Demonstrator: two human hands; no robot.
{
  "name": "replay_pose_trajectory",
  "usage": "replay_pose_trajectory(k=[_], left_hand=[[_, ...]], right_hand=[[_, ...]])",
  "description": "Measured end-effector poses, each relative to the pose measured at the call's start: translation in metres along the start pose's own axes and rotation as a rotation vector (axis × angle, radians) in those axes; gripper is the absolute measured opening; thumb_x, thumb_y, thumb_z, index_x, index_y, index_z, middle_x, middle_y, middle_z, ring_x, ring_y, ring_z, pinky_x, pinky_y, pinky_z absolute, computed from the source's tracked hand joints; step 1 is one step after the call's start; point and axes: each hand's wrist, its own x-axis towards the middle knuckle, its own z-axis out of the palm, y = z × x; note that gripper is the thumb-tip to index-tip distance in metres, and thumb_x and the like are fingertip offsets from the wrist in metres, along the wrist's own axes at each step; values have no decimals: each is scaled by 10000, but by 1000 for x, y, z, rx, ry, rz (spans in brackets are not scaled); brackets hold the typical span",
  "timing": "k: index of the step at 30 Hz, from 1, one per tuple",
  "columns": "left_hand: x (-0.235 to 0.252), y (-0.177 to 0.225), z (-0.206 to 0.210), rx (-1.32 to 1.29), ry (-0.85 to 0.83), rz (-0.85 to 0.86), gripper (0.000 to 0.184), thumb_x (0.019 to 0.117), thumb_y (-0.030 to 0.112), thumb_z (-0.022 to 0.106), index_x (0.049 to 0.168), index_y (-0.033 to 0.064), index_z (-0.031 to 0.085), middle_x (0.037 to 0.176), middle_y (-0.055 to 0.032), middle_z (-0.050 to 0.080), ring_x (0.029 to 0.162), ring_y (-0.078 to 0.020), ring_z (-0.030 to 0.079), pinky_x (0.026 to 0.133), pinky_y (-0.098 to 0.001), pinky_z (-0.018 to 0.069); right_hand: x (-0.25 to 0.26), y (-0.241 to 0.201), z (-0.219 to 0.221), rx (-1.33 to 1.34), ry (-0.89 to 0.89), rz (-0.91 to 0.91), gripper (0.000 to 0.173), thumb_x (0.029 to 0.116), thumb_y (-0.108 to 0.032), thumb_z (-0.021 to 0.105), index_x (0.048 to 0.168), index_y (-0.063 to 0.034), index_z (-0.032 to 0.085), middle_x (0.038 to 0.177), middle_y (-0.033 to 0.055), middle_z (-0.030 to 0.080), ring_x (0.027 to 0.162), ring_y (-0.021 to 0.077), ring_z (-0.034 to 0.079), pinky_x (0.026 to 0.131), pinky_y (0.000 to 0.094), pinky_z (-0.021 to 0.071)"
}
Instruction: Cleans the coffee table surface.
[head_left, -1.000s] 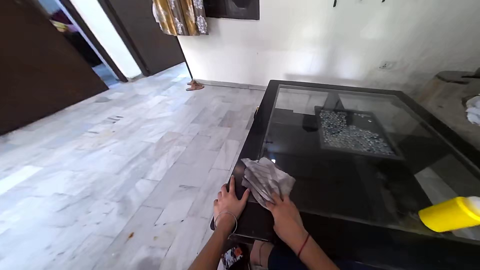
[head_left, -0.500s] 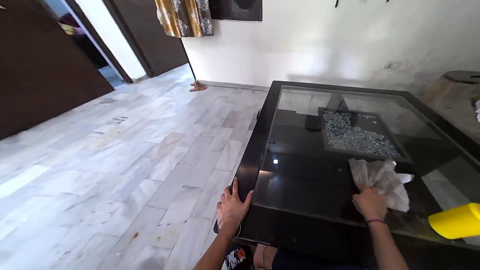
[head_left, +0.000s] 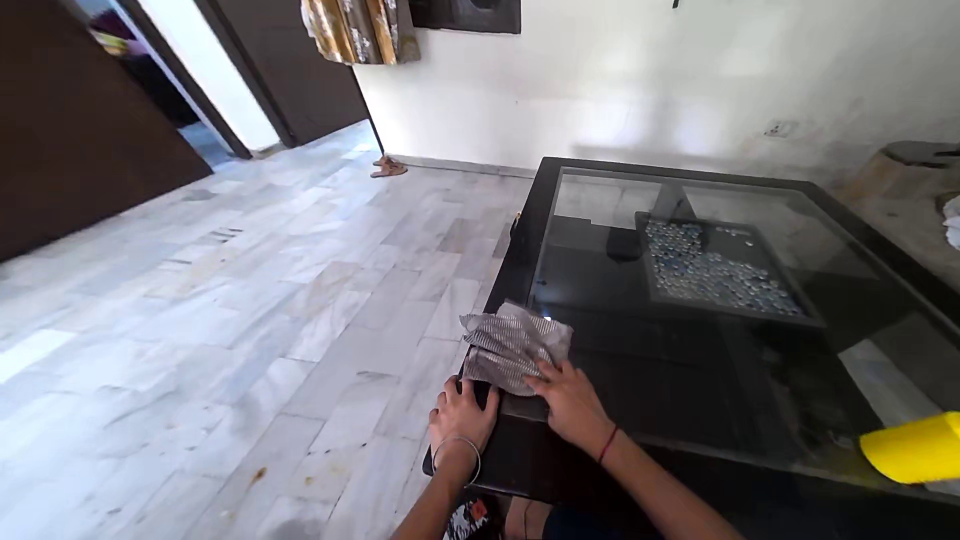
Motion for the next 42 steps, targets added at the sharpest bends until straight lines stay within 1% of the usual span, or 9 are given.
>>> replay_pose_trajectory(k=[3, 7, 14, 16, 19, 24, 29, 36, 42], left_hand=[[2, -2, 4, -42, 39, 17, 729, 1044, 563, 451, 1659, 227, 250, 1606, -192, 416, 1389, -414, 505, 1079, -578, 436], [1, -3, 2, -57, 12, -2, 739, 1039, 563, 463, 1666, 257, 219, 1609, -165, 419, 1384, -395, 512, 1077, -551, 447], [2, -2, 2, -33, -50, -32, 748, 1038, 582, 432, 1671, 268, 188, 1626, -153, 395, 1375, -371, 520, 1064, -525, 456], [1, -2, 3, -31, -46, -31, 745, 1040, 580, 430, 1670, 260, 195, 1624, -156, 398, 1372, -368, 522, 1063, -523, 455], [1, -1, 3, -23, -24, -28, 746, 1040, 584, 435, 1670, 259, 201, 1622, -154, 403, 1379, -370, 518, 1064, -521, 457], [0, 0, 3, -36, -3, -17, 740, 1043, 560, 458, 1667, 247, 214, 1611, -160, 419, 1371, -378, 526, 1069, -541, 450], [0, 2, 3, -25, 16, -16, 733, 1042, 552, 464, 1663, 239, 233, 1605, -166, 427, 1376, -389, 523, 1071, -551, 450], [3, 1, 6, -22, 46, -11, 733, 1043, 556, 466, 1662, 236, 236, 1599, -175, 431, 1371, -394, 527, 1067, -554, 451], [3, 0, 7, -23, 57, -3, 736, 1042, 559, 470, 1662, 234, 239, 1594, -176, 437, 1370, -394, 529, 1069, -558, 450]], right_hand=[[38, 32, -21, -11, 70, 102, 604, 955, 44, 512, 1480, -244, 598, 1627, 78, 446, 1427, 411, 442, 1089, 587, 392], [81, 87, -50, -50, 215, 356, 534, 964, -8, 604, 1460, -206, 615, 1593, 137, 477, 1426, 466, 432, 1059, 634, 425], [112, 146, -77, -5, 301, 858, 347, 1006, -127, 630, 1294, 66, 642, 1402, 347, 551, 1383, 531, 453, 1046, 650, 426], [120, 122, -79, 11, 258, 790, 325, 981, -126, 661, 1221, 94, 664, 1362, 343, 578, 1354, 517, 492, 1014, 624, 470], [122, 76, -66, 6, 242, 482, 385, 925, -114, 713, 1300, -28, 689, 1358, 273, 615, 1332, 474, 523, 1034, 613, 468], [109, 16, -31, -28, 60, -55, 557, 932, 14, 615, 1461, -162, 609, 1574, 158, 490, 1416, 435, 444, 1137, 588, 377], [95, 16, -30, -87, -53, -179, 587, 957, 52, 556, 1477, -215, 600, 1633, 85, 430, 1424, 401, 430, 1121, 554, 375], [71, 99, -43, -30, 205, 185, 526, 950, 43, 586, 1415, -191, 660, 1590, 91, 492, 1390, 442, 467, 1068, 597, 413], [-18, 208, -54, 8, 374, 684, 446, 957, -36, 660, 1390, -142, 670, 1528, 189, 533, 1383, 524, 455, 1020, 695, 427]])
